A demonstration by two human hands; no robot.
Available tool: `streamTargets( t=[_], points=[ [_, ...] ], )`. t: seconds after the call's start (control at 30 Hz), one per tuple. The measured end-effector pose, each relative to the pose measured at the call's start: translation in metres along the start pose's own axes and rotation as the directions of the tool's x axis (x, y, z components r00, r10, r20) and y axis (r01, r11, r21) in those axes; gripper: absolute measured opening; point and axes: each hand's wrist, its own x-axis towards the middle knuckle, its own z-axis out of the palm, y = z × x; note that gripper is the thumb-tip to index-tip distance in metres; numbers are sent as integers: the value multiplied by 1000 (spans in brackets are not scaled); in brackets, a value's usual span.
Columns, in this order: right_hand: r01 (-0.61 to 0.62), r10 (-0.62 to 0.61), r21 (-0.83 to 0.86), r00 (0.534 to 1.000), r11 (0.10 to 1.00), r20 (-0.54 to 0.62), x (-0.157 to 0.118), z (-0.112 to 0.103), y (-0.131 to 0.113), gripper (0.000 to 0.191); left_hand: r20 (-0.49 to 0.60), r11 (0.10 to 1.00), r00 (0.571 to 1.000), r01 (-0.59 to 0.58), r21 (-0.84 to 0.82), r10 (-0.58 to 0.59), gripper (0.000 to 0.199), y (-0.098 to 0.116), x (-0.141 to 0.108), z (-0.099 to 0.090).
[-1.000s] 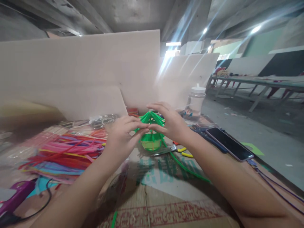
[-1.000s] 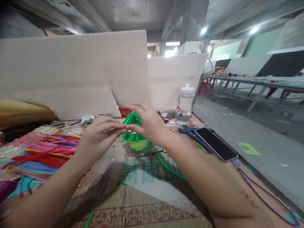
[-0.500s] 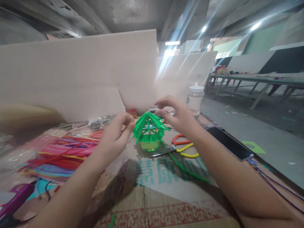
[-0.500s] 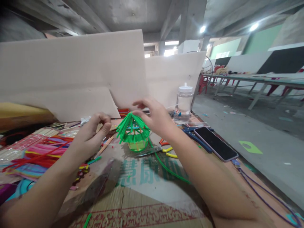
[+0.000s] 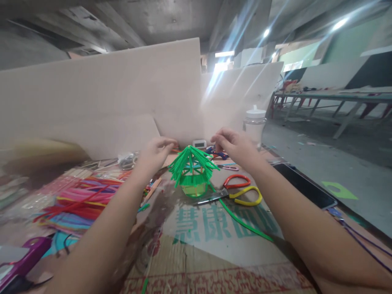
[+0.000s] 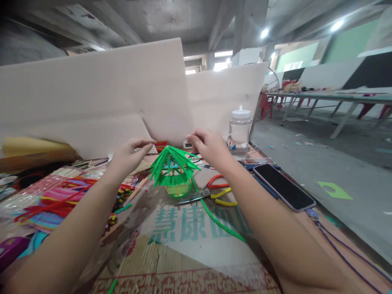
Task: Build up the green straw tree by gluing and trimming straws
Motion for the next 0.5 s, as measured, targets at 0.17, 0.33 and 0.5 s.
streamTargets(
  t=[0.17, 0.33, 0.5],
  points=[
    [-16, 17, 32, 999, 999, -32, 0, 7, 5, 21, 154, 988, 988, -9, -155, 33, 47, 17, -2, 10],
    [25, -35, 74, 990, 997, 134, -1, 17, 9, 30, 206, 989, 969, -127, -72, 139, 41, 23, -13, 13],
    [111, -108, -4, 968, 994, 225, -7, 24, -2, 32, 152, 972, 966, -224, 78, 210, 39, 25, -26, 9]
  ],
)
